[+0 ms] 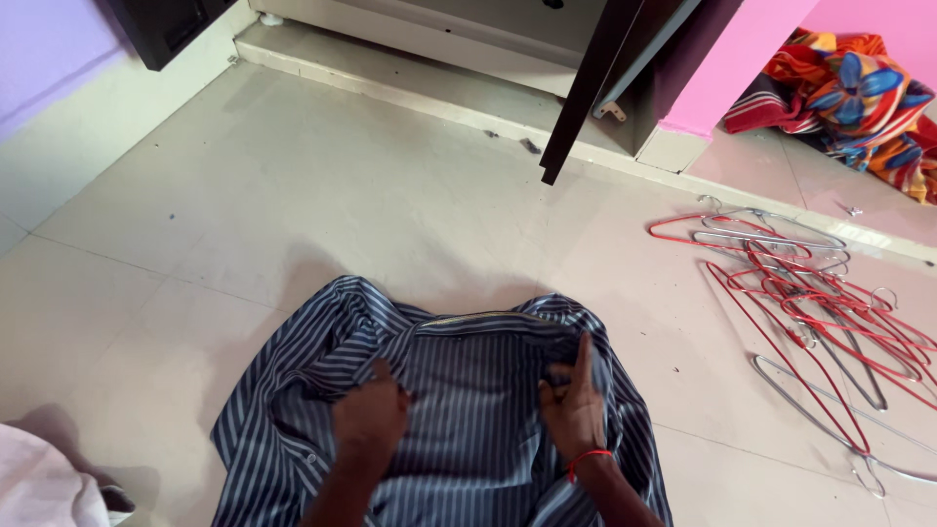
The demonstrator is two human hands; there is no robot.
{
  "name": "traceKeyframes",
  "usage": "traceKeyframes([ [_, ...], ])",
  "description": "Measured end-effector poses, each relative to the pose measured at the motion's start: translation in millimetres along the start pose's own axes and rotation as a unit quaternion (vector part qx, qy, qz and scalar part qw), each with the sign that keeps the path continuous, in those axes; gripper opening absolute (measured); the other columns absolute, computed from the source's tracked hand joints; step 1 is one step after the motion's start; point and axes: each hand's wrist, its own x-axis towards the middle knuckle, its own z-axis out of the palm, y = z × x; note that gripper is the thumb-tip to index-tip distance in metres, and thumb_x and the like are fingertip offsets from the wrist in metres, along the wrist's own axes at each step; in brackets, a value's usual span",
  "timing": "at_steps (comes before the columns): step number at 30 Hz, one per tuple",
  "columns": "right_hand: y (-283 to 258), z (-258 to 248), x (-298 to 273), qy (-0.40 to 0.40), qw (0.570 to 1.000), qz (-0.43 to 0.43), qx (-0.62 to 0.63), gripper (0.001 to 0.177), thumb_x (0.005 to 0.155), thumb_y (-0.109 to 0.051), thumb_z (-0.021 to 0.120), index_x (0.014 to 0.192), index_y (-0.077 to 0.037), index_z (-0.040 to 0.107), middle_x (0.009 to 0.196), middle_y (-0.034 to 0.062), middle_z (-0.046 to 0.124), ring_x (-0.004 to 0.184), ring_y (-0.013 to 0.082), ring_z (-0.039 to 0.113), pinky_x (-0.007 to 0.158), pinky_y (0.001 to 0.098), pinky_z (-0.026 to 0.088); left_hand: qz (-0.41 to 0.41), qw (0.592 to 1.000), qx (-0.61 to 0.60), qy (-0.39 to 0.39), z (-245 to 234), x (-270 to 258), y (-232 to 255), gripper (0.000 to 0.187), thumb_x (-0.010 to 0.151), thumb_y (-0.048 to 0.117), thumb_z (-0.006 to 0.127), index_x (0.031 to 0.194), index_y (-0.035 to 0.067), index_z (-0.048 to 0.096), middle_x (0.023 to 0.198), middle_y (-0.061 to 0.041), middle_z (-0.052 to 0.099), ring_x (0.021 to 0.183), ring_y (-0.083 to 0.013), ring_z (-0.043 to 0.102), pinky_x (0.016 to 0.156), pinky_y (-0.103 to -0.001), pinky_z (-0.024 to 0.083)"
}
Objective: The person buttons a white shirt laid flat on the floor, then places it on a hanger. They then pick up a striped shirt, button it, and place it on a hanger. The person is sitting on the floor during the task.
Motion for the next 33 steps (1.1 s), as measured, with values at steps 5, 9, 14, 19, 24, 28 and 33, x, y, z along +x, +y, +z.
traceKeyframes([
  [5,-4.7,-6.7,12.5,0.045,0.996,-0.001,-0.082,0.104,0.077,-0.013,0.081,0.160,-0.015,0.018,0.136,0.0285,0.051,0.116,0.0421,0.057,0.091,0.0466,0.056,0.013,0.996,0.052,0.073,-3.6,29.8,-20.6,0.035,0.099,0.031,0.061,0.123,0.007,0.057,0.104,-0.017,0.076,0.096,-0.0344,0.075,0.086,-0.049,0.061],
  [9,4.2,8.5,6.3,0.104,0.984,-0.126,-0.077,0.073,0.080,-0.010,0.077,0.145,-0.008,0.045,0.148,0.0226,0.040,0.140,0.0467,0.039,0.106,0.0548,0.046,-0.075,0.988,-0.098,0.092,-43.6,33.5,3.8,0.034,0.104,0.027,0.052,0.130,0.005,0.049,0.097,-0.022,0.074,0.089,-0.0389,0.075,0.080,-0.054,0.060],
  [14,23.4,30.2,6.6,-0.095,0.990,-0.093,-0.055,0.034,0.091,0.001,0.060,0.123,-0.009,0.065,0.125,0.0201,0.056,0.112,0.0353,0.063,0.095,0.0411,0.055,0.102,0.962,-0.110,0.226,-26.3,44.2,12.4,0.022,0.102,0.014,0.055,0.122,0.007,0.053,0.126,-0.022,0.062,0.123,-0.0340,0.062,0.111,-0.048,0.048],
  [19,47.7,55.1,33.3,-0.140,0.973,-0.147,-0.108,0.050,0.080,0.007,0.063,0.128,-0.006,0.066,0.131,0.0238,0.058,0.118,0.0424,0.059,0.100,0.0433,0.052,0.124,0.990,0.035,0.052,27.0,57.1,17.3,0.063,0.094,0.023,0.072,0.146,0.009,0.039,0.159,-0.019,0.032,0.147,-0.0410,0.036,0.114,-0.056,0.032],
  [24,46.7,66.6,73.8,-0.199,0.965,-0.116,-0.122,0.079,0.069,0.006,0.070,0.143,-0.018,0.055,0.159,0.0316,0.026,0.139,0.0485,0.043,0.112,0.0442,0.045,0.040,0.991,0.107,-0.073,-13.5,78.5,39.7,0.101,0.079,0.036,0.089,0.158,0.014,0.029,0.168,-0.016,0.026,0.135,-0.0382,0.056,0.103,-0.046,0.056],
  [28,18.0,64.8,96.4,-0.316,0.925,0.012,-0.212,0.109,0.069,-0.011,0.084,0.158,-0.031,0.024,0.165,0.0299,0.005,0.147,0.0504,0.030,0.117,0.0458,0.041,-0.030,0.977,0.164,-0.129,-40.7,84.0,45.0,0.149,0.059,0.060,0.097,0.165,0.014,0.003,0.169,-0.019,0.019,0.135,-0.0379,0.055,0.099,-0.043,0.057],
  [33,7.8,83.9,113.4,-0.350,0.886,0.072,-0.294,0.125,0.070,-0.018,0.084,0.164,-0.037,0.002,0.168,0.0284,-0.005,0.149,0.0584,0.017,0.121,0.0522,0.035,-0.090,0.963,0.207,-0.149,-47.2,95.8,44.2,0.171,0.048,0.074,0.094,0.167,0.008,-0.009,0.170,-0.020,0.018,0.139,-0.0363,0.051,0.094,-0.039,0.061],
])
